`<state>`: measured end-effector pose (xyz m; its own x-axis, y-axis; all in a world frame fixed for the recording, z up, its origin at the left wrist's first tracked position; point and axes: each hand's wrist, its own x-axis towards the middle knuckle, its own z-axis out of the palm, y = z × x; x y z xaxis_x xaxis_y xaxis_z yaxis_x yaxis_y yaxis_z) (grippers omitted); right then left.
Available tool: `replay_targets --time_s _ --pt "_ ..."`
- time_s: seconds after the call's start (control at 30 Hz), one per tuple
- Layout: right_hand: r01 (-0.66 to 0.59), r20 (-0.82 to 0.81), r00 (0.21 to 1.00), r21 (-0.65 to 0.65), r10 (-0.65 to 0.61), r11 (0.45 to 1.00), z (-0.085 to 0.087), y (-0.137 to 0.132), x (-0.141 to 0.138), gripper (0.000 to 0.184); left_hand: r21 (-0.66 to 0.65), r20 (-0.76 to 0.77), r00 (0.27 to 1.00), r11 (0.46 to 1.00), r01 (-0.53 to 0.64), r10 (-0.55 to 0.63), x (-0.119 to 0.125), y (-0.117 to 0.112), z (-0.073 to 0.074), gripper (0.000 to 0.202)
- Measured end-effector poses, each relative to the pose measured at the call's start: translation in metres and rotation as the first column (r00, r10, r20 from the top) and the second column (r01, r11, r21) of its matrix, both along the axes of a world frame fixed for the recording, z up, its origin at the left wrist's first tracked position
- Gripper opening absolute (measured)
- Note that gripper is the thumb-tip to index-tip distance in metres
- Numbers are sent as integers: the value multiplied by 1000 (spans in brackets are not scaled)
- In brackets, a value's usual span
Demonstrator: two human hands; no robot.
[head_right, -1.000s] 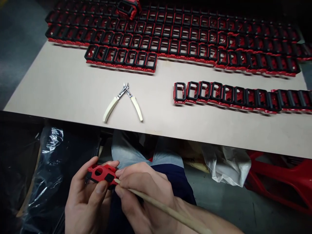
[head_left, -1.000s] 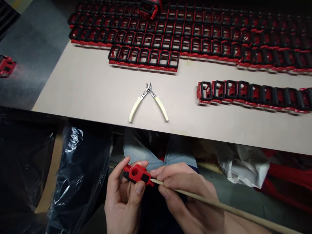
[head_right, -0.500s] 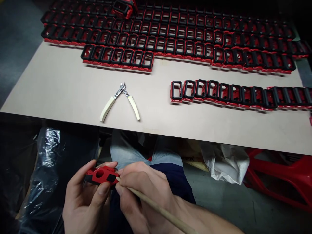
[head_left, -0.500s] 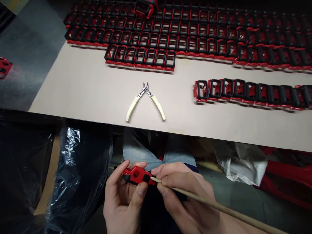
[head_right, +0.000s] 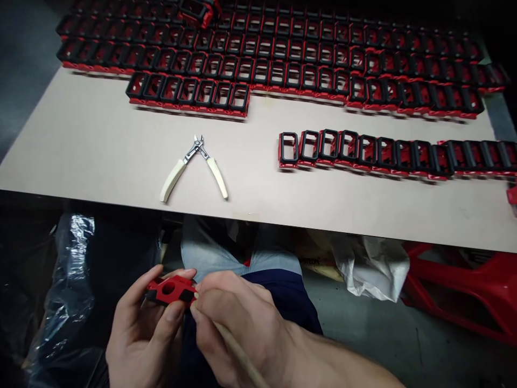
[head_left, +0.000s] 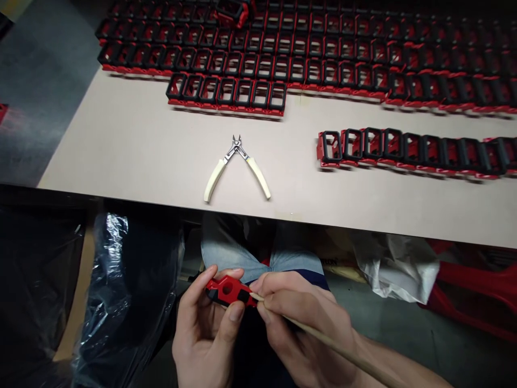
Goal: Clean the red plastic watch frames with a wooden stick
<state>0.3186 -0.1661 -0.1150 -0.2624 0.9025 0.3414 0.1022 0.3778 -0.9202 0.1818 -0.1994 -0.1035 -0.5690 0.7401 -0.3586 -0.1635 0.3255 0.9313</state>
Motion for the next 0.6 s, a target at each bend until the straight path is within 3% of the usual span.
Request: replay_targets --time_s 0.3,0.6 --pt "-1 -19 1000 -58 0 998 4 -3 2 30 -64 102 994 997 42 -35 -10 -3 -7 61" --pt "-5 41 999 -16 6 1000 4 0 2 37 -85 50 997 994 64 -60 -4 -1 -1 58"
